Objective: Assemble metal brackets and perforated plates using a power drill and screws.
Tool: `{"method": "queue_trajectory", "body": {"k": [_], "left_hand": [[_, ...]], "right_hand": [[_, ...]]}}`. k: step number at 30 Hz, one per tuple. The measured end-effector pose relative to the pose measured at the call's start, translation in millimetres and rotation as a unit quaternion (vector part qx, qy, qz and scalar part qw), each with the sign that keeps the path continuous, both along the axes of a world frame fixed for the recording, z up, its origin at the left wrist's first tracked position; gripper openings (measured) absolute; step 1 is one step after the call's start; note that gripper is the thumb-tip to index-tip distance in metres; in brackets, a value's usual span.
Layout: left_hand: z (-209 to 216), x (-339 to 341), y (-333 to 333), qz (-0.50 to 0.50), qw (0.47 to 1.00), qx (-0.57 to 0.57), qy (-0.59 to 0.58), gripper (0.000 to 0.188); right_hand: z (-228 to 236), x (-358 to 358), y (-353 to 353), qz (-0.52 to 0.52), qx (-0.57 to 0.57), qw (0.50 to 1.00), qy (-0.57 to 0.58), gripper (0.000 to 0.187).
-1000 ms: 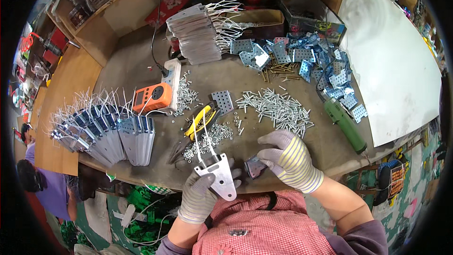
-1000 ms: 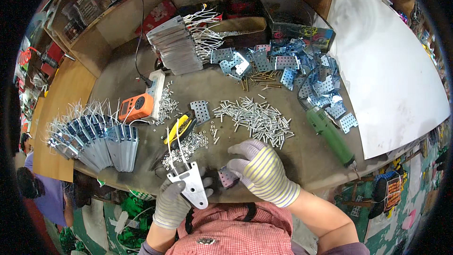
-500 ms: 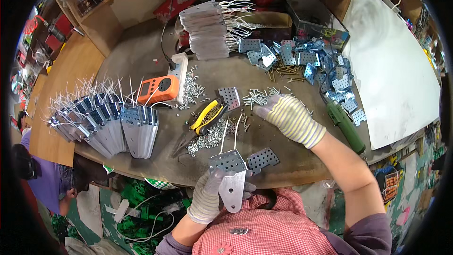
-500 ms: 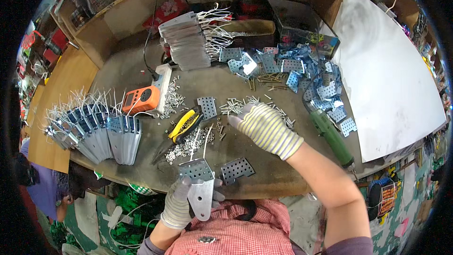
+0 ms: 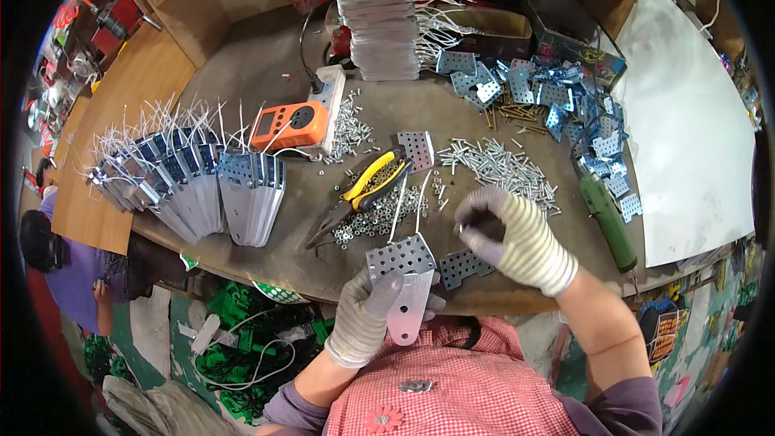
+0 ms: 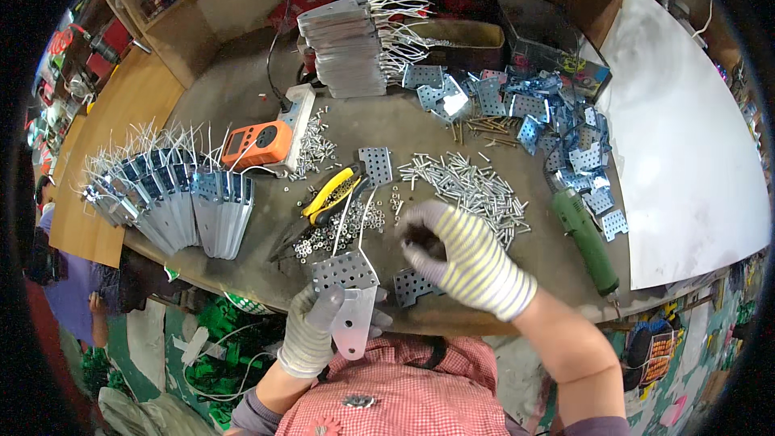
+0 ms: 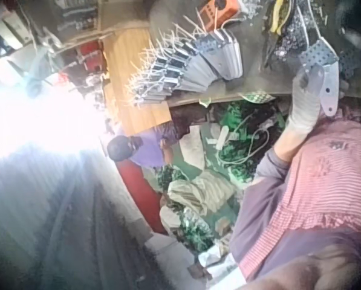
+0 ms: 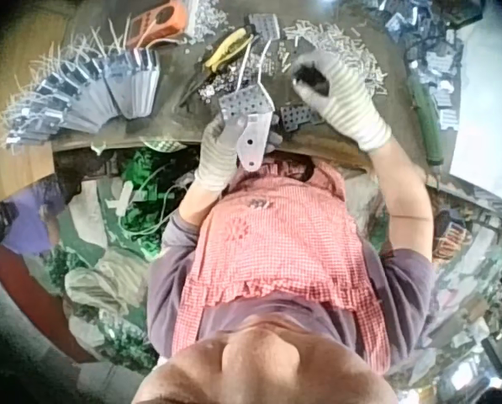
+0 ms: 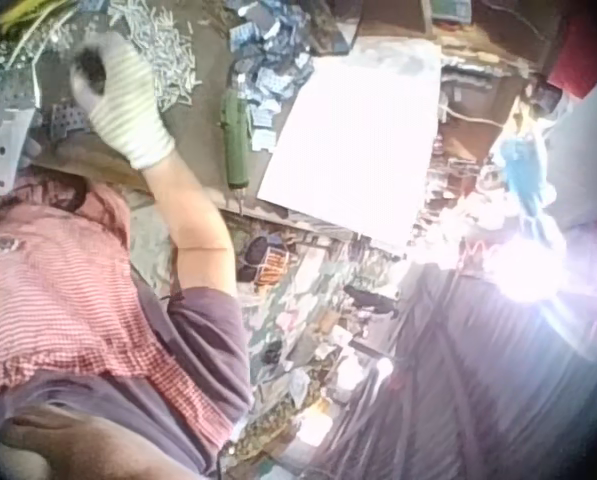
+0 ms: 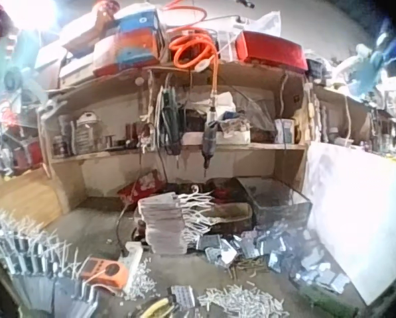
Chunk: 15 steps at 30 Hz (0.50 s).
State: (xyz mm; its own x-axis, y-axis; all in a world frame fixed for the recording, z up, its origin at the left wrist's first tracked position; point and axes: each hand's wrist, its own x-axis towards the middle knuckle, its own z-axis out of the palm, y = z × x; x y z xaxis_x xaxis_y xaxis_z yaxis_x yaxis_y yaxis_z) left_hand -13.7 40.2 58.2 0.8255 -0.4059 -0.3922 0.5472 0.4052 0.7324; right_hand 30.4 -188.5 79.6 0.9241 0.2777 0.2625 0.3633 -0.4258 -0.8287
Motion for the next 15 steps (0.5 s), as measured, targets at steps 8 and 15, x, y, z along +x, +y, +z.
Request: {"method": "queue_trajectory", "body": {"k": [8,15], "left_hand": [[-0.5,-1.9,-11.6,0.012,0.987,0.124,-0.102,0.040],[-3.6,-9.4,-14.1,-0.003,0.917,0.305,-0.256,0.034]], "right_hand": [[11.0,-27.2,6.5,0.021,0.020,0.996,0.081,0.019],[-0.9,-28.2,12.4,0.057,-0.155,0.968,-0.188,0.022]]}}
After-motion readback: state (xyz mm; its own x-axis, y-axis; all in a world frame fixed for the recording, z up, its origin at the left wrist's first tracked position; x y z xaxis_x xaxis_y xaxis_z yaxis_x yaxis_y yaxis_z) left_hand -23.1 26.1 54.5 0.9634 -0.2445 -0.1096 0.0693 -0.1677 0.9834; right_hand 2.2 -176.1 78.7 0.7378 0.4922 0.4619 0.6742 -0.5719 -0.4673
